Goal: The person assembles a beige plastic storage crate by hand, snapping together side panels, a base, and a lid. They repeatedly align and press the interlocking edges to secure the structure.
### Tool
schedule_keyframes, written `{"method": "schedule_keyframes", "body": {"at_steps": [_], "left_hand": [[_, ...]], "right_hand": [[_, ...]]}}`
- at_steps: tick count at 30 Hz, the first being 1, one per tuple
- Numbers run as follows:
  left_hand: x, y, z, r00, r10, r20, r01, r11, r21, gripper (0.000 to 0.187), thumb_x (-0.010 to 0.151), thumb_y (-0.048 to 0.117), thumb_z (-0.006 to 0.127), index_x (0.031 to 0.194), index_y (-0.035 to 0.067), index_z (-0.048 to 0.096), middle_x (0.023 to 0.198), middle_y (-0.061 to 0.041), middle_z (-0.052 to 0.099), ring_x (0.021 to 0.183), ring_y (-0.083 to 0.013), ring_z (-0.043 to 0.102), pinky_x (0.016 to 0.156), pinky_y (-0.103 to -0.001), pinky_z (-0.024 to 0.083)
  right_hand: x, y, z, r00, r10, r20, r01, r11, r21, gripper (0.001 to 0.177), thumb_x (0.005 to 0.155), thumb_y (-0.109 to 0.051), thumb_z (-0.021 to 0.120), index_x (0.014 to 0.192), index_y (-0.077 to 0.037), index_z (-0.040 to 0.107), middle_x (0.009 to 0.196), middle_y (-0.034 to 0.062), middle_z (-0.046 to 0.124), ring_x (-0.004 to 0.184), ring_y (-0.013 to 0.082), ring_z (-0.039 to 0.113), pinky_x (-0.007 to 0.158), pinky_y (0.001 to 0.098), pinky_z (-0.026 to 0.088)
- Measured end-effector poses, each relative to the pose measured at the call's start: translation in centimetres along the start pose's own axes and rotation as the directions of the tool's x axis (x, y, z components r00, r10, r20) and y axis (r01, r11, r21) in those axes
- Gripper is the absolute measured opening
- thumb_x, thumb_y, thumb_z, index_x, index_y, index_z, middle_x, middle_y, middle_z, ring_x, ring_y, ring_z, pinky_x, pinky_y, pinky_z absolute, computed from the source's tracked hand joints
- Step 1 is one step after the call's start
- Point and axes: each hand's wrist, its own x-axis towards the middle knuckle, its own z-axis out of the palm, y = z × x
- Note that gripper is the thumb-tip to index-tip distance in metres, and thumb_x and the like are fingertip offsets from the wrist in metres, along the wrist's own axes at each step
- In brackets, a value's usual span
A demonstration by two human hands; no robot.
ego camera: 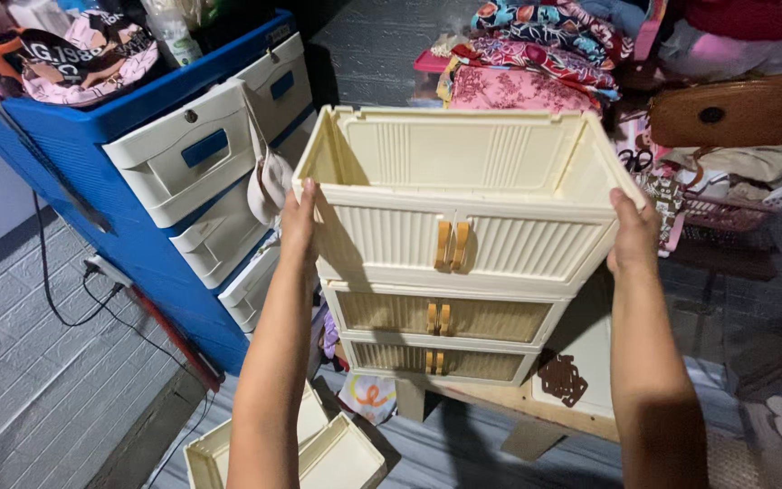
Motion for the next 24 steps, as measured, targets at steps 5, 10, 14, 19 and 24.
{"method": "schedule_keyframes", "body": {"at_steps": [5,10,14,19,24], "left_hand": [[-1.7,3.2,0.4,0.999,-0.005,0.032,0.008,0.996,-0.086,0.06,0.099,0.054,0.058,0.132,0.004,0.06,0.116,-0.009,0.066,0.104,-0.0188,0.062,0.087,-0.035,0.053],[-2.5,4.7,-0.4,0.993,0.085,0.086,-0.073,0.988,-0.138,0.061,0.103,0.053,0.057,0.136,0.002,0.059,0.123,-0.01,0.066,0.111,-0.0209,0.061,0.094,-0.036,0.051],[-4.3,5.3,-2.1,0.994,0.094,0.053,-0.079,0.968,-0.239,0.062,0.101,0.052,0.058,0.141,0.005,0.053,0.131,-0.01,0.063,0.119,-0.0213,0.059,0.102,-0.038,0.05],[-7.4,6.4,-5.3,0.997,0.063,-0.043,-0.072,0.966,-0.247,0.062,0.102,0.049,0.059,0.142,0.003,0.05,0.132,-0.012,0.062,0.12,-0.0234,0.059,0.103,-0.041,0.049],[-11.6,6.5,-9.3,0.985,0.112,-0.135,-0.134,0.976,-0.169,0.059,0.103,0.047,0.058,0.143,0.004,0.05,0.136,-0.011,0.061,0.126,-0.0217,0.056,0.109,-0.039,0.044]], "right_hand": [[0.3,-3.4,0.2,0.993,-0.101,0.062,0.101,0.995,0.008,0.045,0.098,-0.01,0.061,0.142,0.003,0.058,0.134,0.0136,0.067,0.123,0.0222,0.064,0.111,0.0341,0.048],[-0.2,-5.7,1.4,0.977,-0.154,0.146,0.146,0.987,0.062,0.05,0.1,-0.011,0.061,0.146,0.005,0.055,0.141,0.0145,0.063,0.13,0.0226,0.061,0.117,0.0345,0.044],[-1.0,-6.0,3.1,0.959,-0.184,0.215,0.165,0.981,0.104,0.052,0.1,-0.013,0.062,0.147,0.008,0.054,0.143,0.0149,0.063,0.132,0.0232,0.06,0.12,0.0352,0.043],[-1.9,-5.6,5.6,0.958,-0.123,0.261,0.101,0.99,0.096,0.057,0.097,-0.018,0.065,0.147,0.007,0.054,0.142,0.0153,0.063,0.132,0.0238,0.061,0.119,0.036,0.044],[-3.3,-4.8,7.7,0.935,-0.114,0.335,0.068,0.987,0.145,0.058,0.094,-0.015,0.064,0.147,0.007,0.053,0.143,0.0166,0.063,0.134,0.025,0.062,0.121,0.0368,0.043]]}}
